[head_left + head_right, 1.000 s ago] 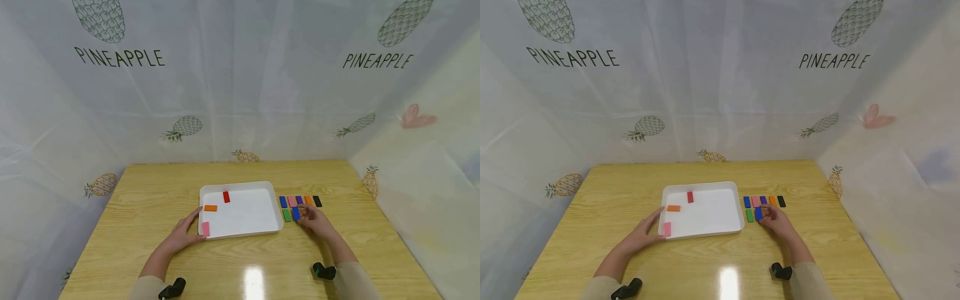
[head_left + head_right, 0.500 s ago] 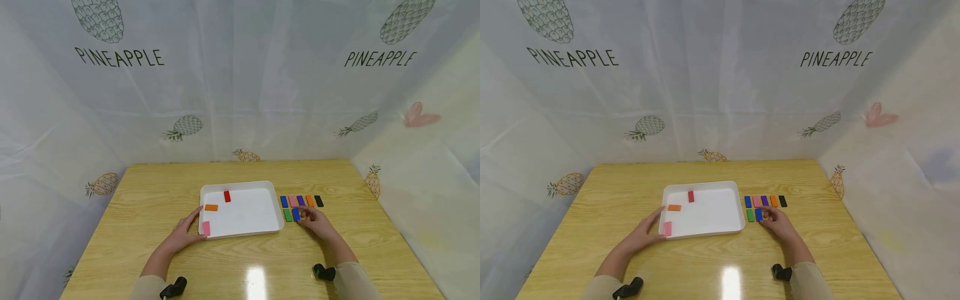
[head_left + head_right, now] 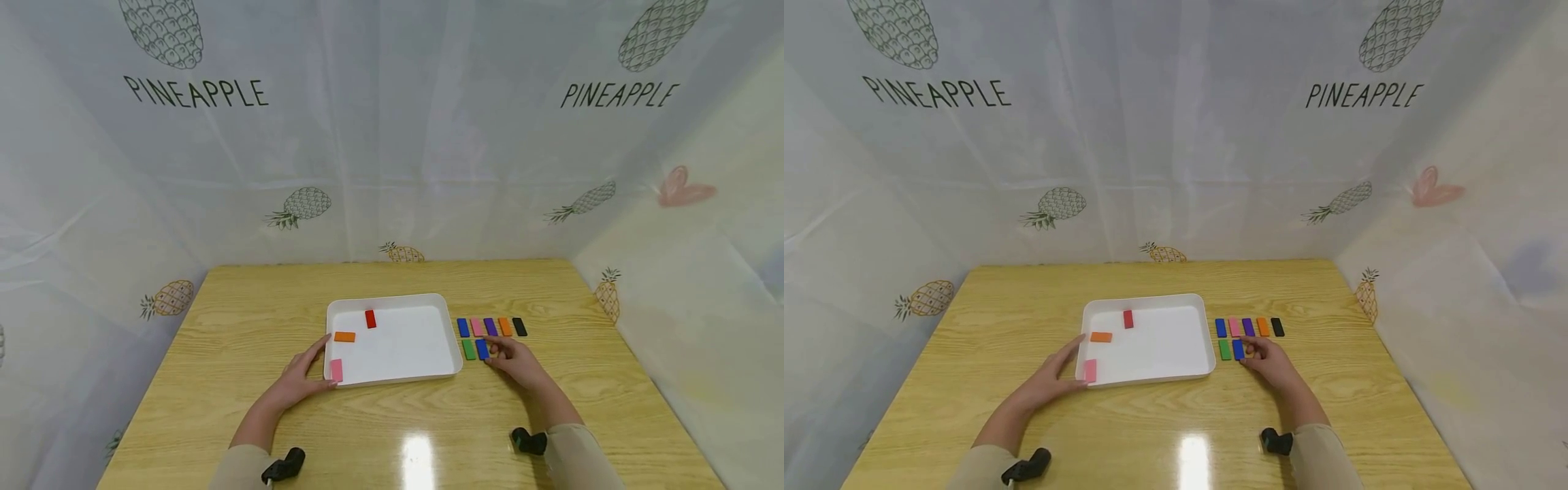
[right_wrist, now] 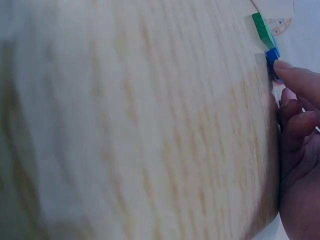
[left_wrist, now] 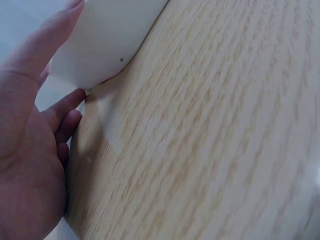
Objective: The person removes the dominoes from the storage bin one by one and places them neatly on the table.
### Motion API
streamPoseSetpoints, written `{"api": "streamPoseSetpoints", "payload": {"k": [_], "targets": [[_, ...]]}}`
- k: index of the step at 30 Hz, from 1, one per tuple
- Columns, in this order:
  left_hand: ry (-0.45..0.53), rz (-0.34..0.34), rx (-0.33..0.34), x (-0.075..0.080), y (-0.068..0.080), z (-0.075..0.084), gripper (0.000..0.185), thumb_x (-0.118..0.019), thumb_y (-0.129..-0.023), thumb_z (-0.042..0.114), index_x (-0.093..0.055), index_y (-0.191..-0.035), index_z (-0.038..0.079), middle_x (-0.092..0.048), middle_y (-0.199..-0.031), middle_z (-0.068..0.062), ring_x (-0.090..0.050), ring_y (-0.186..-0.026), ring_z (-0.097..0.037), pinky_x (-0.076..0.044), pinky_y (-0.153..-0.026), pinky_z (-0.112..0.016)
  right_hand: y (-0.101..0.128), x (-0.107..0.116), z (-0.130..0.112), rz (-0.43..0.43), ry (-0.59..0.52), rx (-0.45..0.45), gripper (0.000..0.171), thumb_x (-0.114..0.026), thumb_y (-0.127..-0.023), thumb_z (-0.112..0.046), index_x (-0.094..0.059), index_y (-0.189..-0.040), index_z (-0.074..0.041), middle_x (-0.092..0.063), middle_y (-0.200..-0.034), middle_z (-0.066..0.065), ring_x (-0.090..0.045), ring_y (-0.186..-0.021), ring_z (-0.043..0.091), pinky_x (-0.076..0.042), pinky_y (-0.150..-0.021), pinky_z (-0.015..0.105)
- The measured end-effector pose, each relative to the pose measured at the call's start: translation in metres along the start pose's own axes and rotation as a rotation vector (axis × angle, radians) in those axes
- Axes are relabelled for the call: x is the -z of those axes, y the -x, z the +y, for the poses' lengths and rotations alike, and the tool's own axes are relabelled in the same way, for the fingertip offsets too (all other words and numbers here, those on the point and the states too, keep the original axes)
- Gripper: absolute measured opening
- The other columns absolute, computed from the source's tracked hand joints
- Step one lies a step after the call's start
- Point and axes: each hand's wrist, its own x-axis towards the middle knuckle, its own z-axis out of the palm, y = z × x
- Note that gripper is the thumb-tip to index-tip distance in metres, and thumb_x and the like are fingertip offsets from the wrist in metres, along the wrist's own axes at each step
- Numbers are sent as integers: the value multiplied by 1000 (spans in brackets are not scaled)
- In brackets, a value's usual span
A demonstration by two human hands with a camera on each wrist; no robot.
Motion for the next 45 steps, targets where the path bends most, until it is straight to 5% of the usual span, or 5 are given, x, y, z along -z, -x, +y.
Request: {"api": "streamPoseSetpoints", "payload": {"k": [28, 38, 45], "targets": [[12, 4, 8, 8, 4, 3, 95, -84, -76, 36, -31, -154, 31, -37, -151, -12, -29, -134, -37, -22, -103, -67, -4, 0, -2, -25, 2, -39, 46, -68, -91, -3, -54, -134, 4, -51, -97, 13, -45, -73, 16, -40, -59, 22], [39, -5, 26, 3, 2, 4, 94, -85, -75, 35, -33, -153, 31, -39, -149, -13, -30, -134, -36, -24, -102, -68, 6, -1, -6, 84, -43, -25, 53, -69, -89, -3, -49, -137, 7, -54, -111, 22, -51, -70, 12, -45, -59, 23], [40, -2, 25, 1, 1, 2, 95, -85, -74, 36, -33, -153, 33, -39, -149, -12, -29, -134, -36, -23, -102, -68, 15, -20, -29, 173, -170, -59, 50, -70, -89, -3, -52, -135, 3, -50, -116, 23, -52, -72, 12, -48, -58, 25]]}}
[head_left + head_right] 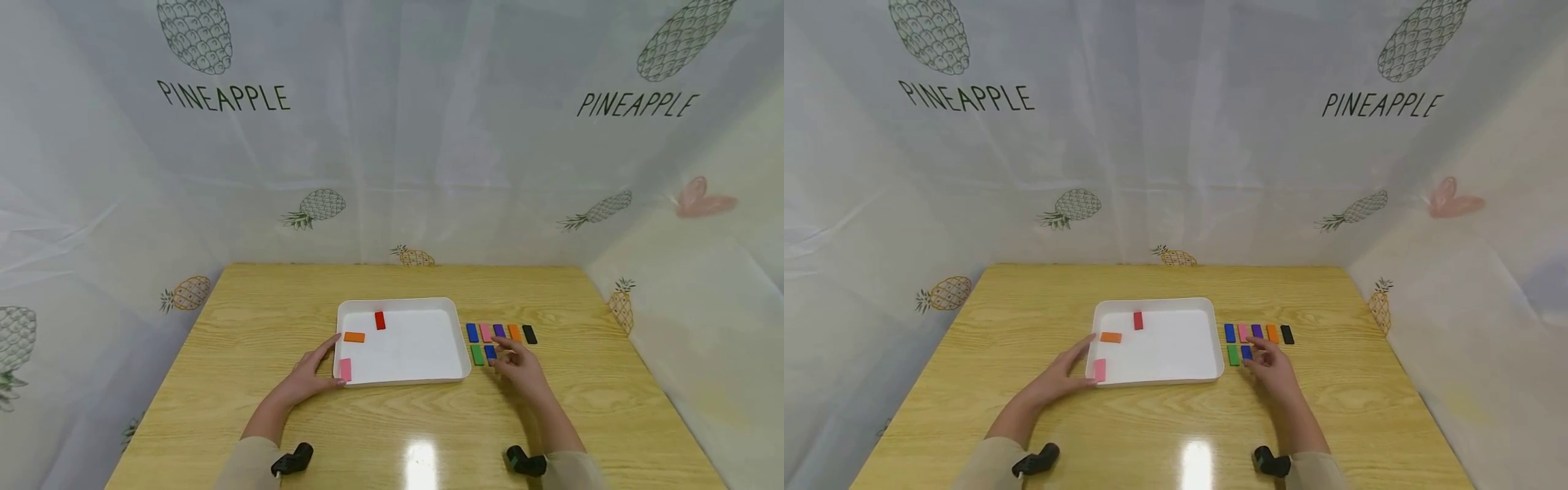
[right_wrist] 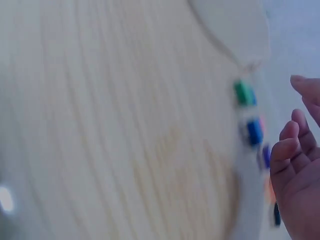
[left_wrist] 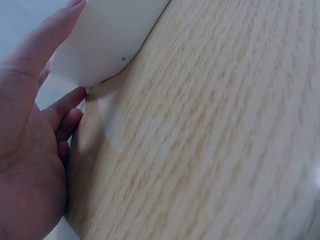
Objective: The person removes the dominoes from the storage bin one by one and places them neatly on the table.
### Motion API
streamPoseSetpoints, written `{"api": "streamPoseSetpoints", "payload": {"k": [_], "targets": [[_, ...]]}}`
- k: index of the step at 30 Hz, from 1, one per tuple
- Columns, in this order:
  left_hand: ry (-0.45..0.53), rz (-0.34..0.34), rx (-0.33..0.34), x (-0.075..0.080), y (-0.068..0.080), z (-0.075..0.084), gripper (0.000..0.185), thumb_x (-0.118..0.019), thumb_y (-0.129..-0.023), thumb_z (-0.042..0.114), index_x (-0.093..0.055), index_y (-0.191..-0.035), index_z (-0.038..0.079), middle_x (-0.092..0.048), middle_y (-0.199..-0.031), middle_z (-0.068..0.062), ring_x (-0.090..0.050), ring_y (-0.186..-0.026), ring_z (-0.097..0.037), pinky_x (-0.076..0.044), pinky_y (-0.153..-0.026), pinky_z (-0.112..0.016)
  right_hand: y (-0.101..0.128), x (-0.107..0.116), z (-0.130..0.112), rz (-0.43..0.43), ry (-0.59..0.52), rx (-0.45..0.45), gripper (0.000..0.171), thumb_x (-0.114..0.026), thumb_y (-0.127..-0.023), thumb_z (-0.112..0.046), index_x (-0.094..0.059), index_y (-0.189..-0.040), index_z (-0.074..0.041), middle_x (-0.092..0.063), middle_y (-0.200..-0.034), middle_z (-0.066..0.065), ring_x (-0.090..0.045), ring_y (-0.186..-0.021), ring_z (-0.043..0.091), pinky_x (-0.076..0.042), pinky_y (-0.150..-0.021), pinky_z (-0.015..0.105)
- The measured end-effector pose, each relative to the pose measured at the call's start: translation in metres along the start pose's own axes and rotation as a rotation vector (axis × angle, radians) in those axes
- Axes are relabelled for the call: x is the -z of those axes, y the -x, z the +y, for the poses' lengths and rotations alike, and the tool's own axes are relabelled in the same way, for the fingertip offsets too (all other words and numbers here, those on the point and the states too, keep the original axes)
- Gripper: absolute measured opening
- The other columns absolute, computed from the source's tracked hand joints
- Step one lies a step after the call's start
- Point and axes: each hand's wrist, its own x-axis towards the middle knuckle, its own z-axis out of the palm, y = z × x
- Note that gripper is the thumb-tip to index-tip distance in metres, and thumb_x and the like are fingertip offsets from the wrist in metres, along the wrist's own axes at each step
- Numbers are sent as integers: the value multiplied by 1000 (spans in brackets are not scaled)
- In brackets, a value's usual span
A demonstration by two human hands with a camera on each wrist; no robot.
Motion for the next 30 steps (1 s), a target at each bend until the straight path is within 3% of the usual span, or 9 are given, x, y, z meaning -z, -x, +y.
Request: {"api": "streamPoseSetpoints", "payload": {"k": [8, 19, 23, 30], "targets": [[-3, 3, 2, -1, -1, -4, 96, -86, -73, 37, -33, -153, 35, -41, -148, -11, -29, -134, -36, -23, -102, -67, 6, -38, -31, -35, -129, 53, 48, -71, -85, 4, -55, -131, 8, -51, -110, 26, -48, -75, 11, -45, -60, 21], [-5, 2, 0, 2, -1, -3, 96, -86, -73, 37, -32, -153, 34, -39, -149, -11, -28, -135, -36, -22, -103, -67, -6, -99, -60, -140, -149, 76, 45, -73, -84, 2, -59, -127, 5, -55, -106, 22, -52, -76, 14, -43, -59, 20], [3, 0, 4, 2, 0, 0, 96, -86, -73, 36, -33, -153, 33, -39, -149, -11, -29, -134, -35, -23, -102, -68, -6, -119, -69, -222, -127, 79, 45, -73, -84, 2, -59, -126, 5, -56, -107, 25, -52, -76, 13, -43, -61, 19], [1, -4, 5, 3, 0, -1, 95, -86, -73, 35, -33, -153, 33, -40, -148, -11, -30, -133, -35, -24, -101, -68, 5, -140, -109, -379, -79, 127, 39, -71, -86, 1, -60, -123, 6, -55, -105, 30, -53, -76, 20, -45, -63, 20]]}}
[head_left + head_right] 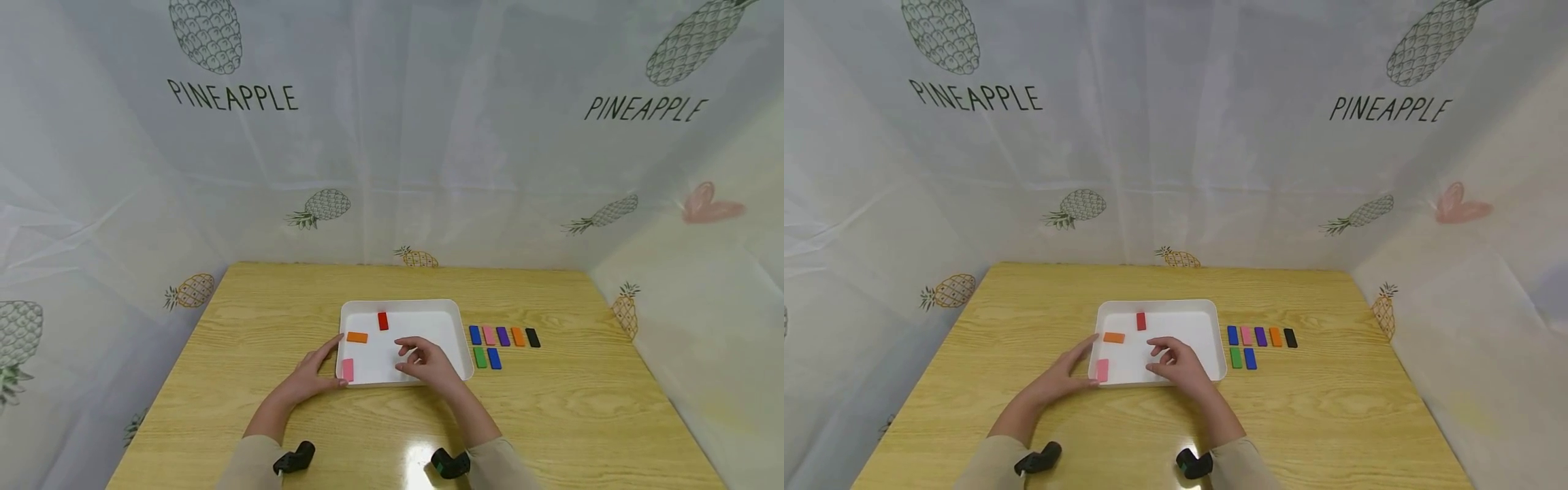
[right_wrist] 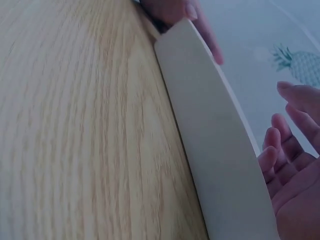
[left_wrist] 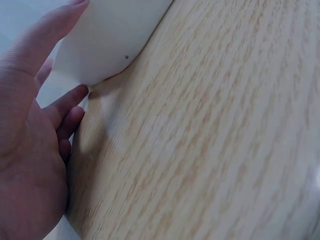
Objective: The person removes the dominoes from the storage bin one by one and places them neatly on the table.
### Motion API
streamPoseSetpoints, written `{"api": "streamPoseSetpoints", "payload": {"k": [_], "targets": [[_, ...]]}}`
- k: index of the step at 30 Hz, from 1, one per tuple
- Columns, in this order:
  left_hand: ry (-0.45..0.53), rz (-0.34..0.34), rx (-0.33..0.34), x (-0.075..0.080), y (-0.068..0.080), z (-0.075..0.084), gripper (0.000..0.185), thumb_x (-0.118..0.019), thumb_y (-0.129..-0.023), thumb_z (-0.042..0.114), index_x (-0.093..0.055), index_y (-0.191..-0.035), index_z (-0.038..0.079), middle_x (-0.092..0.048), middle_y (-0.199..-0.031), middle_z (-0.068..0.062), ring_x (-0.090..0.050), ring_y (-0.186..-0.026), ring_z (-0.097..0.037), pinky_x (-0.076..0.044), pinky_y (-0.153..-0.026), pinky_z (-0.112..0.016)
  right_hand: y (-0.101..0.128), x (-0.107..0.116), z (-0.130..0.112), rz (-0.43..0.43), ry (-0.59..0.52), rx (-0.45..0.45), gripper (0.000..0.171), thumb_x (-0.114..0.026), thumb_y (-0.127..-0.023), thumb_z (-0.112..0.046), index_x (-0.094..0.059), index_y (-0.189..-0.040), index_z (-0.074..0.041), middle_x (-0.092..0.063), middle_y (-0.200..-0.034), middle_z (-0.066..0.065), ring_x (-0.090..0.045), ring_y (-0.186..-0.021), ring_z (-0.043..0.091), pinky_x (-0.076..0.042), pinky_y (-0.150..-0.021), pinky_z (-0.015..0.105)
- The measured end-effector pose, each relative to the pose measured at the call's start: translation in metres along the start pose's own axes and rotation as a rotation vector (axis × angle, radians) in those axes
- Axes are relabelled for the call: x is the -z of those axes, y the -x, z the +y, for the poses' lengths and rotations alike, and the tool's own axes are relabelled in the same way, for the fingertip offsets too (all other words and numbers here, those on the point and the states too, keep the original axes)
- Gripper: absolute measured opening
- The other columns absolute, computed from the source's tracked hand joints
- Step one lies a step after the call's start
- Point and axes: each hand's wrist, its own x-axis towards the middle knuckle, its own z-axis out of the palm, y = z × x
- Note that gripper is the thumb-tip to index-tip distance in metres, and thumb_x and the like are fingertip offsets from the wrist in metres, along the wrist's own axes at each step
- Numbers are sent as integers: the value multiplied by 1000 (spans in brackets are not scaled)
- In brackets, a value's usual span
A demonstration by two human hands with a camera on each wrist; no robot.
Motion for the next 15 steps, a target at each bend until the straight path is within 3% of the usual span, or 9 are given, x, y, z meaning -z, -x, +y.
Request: {"api": "streamPoseSetpoints", "payload": {"k": [5, 9, 15], "targets": [[-7, 0, -6, 0, -1, -1, 96, -86, -73, 36, -33, -153, 33, -40, -148, -10, -30, -133, -36, -24, -101, -68, -16, -13, 8, -46, 38, -6, 40, -71, -87, -1, -59, -124, 7, -58, -104, 25, -53, -78, 22, -46, -63, 20], [-6, -5, -5, 0, -1, -1, 96, -85, -73, 37, -32, -153, 33, -40, -149, -10, -30, -133, -35, -25, -101, -68, -31, -23, 24, -67, 82, -25, 41, -73, -86, -2, -61, -125, 4, -62, -101, 18, -53, -77, 19, -43, -61, 20], [0, -8, -2, 1, -1, 0, 95, -85, -73, 37, -33, -153, 33, -40, -149, -9, -30, -134, -34, -24, -102, -67, -48, -37, 30, -147, 149, -16, 39, -77, -83, -6, -65, -120, 1, -64, -96, 11, -54, -69, 14, -44, -60, 22]]}}
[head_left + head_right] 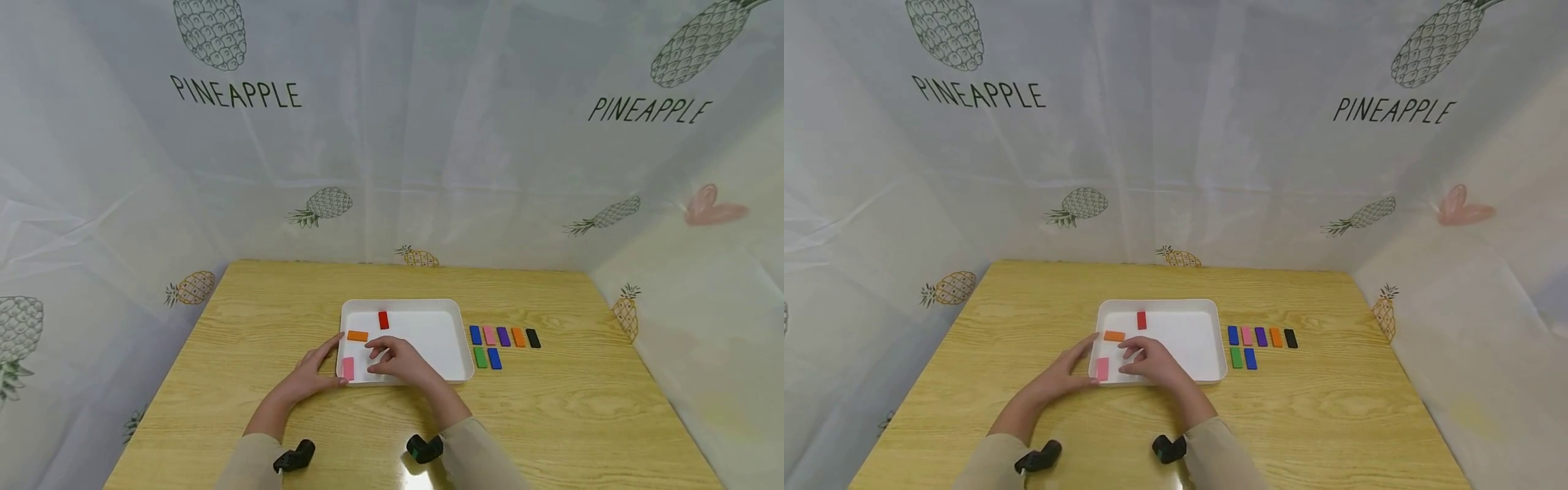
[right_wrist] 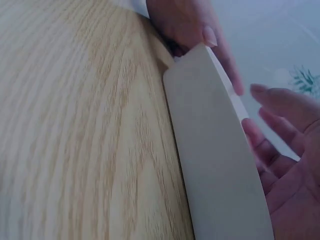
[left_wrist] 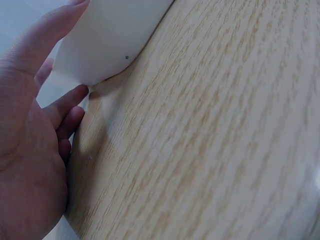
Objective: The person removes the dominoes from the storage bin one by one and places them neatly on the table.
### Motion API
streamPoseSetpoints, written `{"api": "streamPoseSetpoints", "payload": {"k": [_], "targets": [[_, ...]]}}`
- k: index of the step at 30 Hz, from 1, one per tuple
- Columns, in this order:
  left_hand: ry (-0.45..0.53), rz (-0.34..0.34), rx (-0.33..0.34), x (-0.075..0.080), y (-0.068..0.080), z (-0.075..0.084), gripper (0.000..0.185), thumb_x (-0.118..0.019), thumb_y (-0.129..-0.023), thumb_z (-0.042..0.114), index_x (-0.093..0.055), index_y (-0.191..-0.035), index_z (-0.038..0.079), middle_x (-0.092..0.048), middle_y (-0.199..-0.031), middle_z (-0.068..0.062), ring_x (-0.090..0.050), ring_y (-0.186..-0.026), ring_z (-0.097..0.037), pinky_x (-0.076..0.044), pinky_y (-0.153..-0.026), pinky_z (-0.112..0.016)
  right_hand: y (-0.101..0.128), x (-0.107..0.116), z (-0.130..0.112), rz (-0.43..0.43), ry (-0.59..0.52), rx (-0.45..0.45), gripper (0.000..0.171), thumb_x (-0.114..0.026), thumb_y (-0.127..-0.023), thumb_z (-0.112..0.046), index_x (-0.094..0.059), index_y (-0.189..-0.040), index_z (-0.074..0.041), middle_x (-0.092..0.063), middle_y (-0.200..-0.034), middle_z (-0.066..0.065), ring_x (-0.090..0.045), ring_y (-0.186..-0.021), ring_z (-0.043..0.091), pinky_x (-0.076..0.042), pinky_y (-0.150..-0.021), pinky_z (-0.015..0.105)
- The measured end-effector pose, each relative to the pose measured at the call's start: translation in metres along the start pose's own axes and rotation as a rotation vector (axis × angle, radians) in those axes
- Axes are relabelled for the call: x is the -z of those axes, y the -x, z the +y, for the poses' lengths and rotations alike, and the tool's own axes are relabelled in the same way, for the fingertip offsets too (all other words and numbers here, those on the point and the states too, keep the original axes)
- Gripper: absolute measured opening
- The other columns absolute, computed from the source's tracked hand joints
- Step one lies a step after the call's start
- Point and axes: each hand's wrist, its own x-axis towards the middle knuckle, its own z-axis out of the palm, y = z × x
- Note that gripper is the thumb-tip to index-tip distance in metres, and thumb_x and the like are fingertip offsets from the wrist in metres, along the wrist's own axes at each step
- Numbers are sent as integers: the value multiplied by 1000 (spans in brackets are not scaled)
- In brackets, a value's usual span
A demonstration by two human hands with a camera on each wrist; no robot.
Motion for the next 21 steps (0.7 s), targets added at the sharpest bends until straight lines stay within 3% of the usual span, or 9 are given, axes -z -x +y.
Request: {"api": "streamPoseSetpoints", "payload": {"k": [10, 16, 21], "targets": [[6, -5, -2, 2, 2, 2, 93, -85, -75, 37, -34, -152, 36, -42, -147, -9, -31, -134, -34, -25, -101, -67, -16, -15, -2, -74, 118, -9, 34, -78, -83, -8, -67, -115, -6, -63, -93, 3, -56, -72, 12, -48, -68, 25], [2, -5, -14, 2, 3, 2, 93, -85, -75, 37, -33, -153, 34, -42, -147, -10, -33, -132, -34, -27, -99, -67, -22, -18, -3, -120, 135, 2, 35, -76, -83, -4, -66, -116, -1, -62, -93, 5, -57, -73, 10, -49, -69, 25], [4, -4, -25, 2, 3, 2, 92, -84, -76, 36, -34, -153, 32, -43, -146, -11, -34, -132, -34, -27, -99, -67, -27, -18, -6, -160, 194, -60, 38, -80, -80, -8, -67, -116, -6, -61, -91, 4, -53, -74, 12, -46, -68, 25]]}}
